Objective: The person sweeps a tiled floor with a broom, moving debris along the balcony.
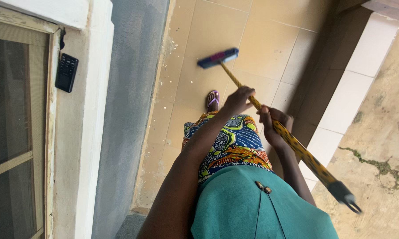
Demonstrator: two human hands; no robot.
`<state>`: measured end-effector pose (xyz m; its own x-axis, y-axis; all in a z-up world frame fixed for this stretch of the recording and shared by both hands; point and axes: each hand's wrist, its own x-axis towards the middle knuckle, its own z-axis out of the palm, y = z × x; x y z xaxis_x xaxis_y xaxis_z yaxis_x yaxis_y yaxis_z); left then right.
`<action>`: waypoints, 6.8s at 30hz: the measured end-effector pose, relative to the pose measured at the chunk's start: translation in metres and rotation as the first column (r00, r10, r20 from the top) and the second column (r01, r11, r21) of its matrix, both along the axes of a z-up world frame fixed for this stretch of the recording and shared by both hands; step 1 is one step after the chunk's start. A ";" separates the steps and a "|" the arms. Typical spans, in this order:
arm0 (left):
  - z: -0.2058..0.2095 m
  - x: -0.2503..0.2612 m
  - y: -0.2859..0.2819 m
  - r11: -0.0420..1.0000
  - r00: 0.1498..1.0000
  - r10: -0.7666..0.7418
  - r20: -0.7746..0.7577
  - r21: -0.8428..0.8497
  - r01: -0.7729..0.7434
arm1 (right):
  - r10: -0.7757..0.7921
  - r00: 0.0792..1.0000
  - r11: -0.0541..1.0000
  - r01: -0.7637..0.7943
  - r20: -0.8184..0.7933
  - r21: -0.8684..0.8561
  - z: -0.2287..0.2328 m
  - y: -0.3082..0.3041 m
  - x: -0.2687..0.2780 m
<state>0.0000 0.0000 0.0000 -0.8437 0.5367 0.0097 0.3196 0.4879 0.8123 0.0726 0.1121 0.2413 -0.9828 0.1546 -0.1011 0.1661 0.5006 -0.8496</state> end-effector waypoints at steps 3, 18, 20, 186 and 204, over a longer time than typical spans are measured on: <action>0.017 0.015 -0.005 0.990 0.988 -0.126 0.091 -0.054 0.131 | 0.024 0.994 0.999 -0.027 0.107 0.024 0.021 0.005 0.007; 0.007 -0.082 -0.071 0.971 0.972 0.181 -0.153 -0.130 -0.201 | 0.283 0.955 0.957 -0.287 -0.094 -0.040 -0.003 -0.034 -0.064; -0.015 -0.083 -0.087 0.956 0.967 0.228 -0.110 -0.162 -0.244 | 0.368 0.894 0.922 -0.387 -0.257 -0.026 -0.025 -0.051 -0.077; 0.078 -0.046 -0.167 0.939 0.936 0.343 0.078 -0.025 -0.342 | 0.514 0.858 0.801 -0.488 -0.020 -0.346 0.070 -0.114 -0.087; -0.007 -0.017 -0.221 0.964 0.949 0.265 0.170 -0.063 -0.258 | 0.648 0.760 0.700 -0.621 -0.052 -0.353 0.004 -0.164 -0.083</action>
<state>-0.0168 -0.2210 -0.0074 -0.9410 0.2939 -0.1676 0.0311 0.5684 0.8221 -0.0106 -0.0523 0.2453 -0.8232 -0.5593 -0.0982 -0.0209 0.2026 -0.9790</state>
